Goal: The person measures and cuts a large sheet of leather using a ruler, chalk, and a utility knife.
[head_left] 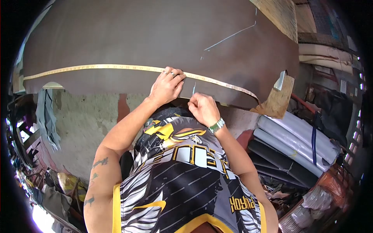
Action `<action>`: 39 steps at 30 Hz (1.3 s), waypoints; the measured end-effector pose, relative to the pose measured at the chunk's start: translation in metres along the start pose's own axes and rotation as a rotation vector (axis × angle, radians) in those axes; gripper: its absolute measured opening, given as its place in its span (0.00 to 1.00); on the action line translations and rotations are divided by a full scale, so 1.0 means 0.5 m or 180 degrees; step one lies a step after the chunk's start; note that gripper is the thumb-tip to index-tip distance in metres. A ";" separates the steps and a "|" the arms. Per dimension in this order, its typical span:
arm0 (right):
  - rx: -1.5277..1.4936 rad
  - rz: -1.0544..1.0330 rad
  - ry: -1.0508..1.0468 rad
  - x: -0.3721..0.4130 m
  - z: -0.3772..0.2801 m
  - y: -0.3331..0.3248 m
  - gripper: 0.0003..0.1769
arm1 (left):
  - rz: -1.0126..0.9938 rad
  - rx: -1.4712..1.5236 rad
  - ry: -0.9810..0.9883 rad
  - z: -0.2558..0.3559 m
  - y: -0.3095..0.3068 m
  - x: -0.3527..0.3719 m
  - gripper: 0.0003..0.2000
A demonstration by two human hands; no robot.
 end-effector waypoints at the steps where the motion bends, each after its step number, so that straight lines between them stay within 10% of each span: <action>1: -0.0109 -0.0004 0.0015 0.016 0.008 -0.006 0.07 | 0.0006 0.0010 -0.0058 0.001 0.000 -0.005 0.17; 15: -0.4852 -0.0353 0.0415 0.206 0.174 -0.127 0.10 | -0.0203 -0.0784 -0.0198 0.074 0.032 -0.035 0.11; 24: -0.4303 -0.0286 0.0302 0.389 0.450 -0.238 0.16 | 0.0066 -0.1890 -0.0476 0.061 0.062 0.016 0.03; 29: -0.3988 -0.0719 0.0292 0.488 0.559 -0.317 0.21 | 0.0926 -0.0640 -0.1206 0.198 0.072 0.004 0.07; 34: -0.4337 -0.0526 -0.0102 0.508 0.639 -0.386 0.13 | -0.0279 -0.0270 -0.1116 0.499 0.294 -0.052 0.10; 36: -0.3201 0.0820 -0.0579 0.505 0.657 -0.461 0.09 | -0.1316 0.0078 -0.1444 0.544 0.423 -0.028 0.13; 39: -0.1965 0.1142 -0.0807 0.533 0.596 -0.604 0.09 | -0.2001 0.1396 -0.1549 0.744 0.575 -0.076 0.09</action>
Point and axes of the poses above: each hand's wrist, its own x-axis away from the middle knuckle, its own y-axis out of the palm, z = x × y, the point moved 10 cm from there along -x, towards the middle knuckle, and after that the axes turned 4 degrees about x, right-handed, at the moved point
